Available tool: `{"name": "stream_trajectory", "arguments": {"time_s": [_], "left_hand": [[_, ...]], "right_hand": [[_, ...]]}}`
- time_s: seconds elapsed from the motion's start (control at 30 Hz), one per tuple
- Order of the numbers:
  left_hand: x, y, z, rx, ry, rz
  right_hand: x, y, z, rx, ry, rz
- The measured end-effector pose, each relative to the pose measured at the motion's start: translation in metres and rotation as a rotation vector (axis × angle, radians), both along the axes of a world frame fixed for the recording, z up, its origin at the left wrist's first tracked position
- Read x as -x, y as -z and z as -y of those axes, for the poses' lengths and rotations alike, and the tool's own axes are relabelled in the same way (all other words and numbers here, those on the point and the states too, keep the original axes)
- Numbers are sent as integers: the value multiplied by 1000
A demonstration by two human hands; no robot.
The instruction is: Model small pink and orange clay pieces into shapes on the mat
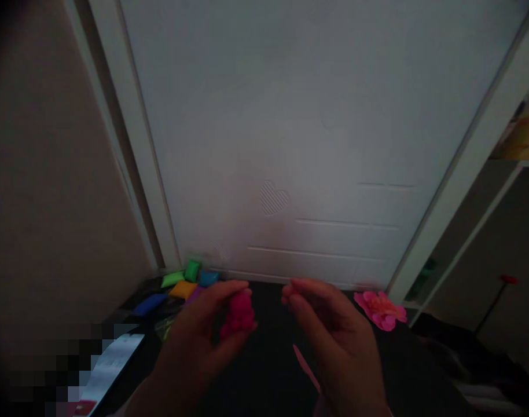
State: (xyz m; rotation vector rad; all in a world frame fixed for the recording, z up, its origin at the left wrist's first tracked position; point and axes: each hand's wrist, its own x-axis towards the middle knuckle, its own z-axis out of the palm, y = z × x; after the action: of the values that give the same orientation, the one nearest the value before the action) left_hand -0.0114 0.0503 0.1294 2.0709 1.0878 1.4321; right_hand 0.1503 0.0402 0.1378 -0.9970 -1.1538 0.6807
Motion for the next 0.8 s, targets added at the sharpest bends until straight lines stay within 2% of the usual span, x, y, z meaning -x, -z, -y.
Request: {"name": "stream_trajectory", "arguments": {"time_s": [0.07,0.17,0.27,0.4,0.5,0.6,0.7,0.8], "left_hand": [[2,-6,4,-7,4,17],[5,-5,4,6,48,26],[6,-5,2,123,131,61],[6,-9,3,245,174,131],[6,-13,7,222,168,151],[6,-17,12,155,75,107],[9,-19,15,102,22,39],[12,-18,18,27,27,1]], "right_hand": [[7,-5,5,-67,15,12],[19,-4,6,-114,-21,46],[26,-2,5,-93,-98,25],[25,-1,4,-40,-155,12],[22,0,4,-13,-142,40],[21,0,7,-14,-101,104],[21,-2,10,-76,-93,150],[19,-7,14,-148,-74,138]]}}
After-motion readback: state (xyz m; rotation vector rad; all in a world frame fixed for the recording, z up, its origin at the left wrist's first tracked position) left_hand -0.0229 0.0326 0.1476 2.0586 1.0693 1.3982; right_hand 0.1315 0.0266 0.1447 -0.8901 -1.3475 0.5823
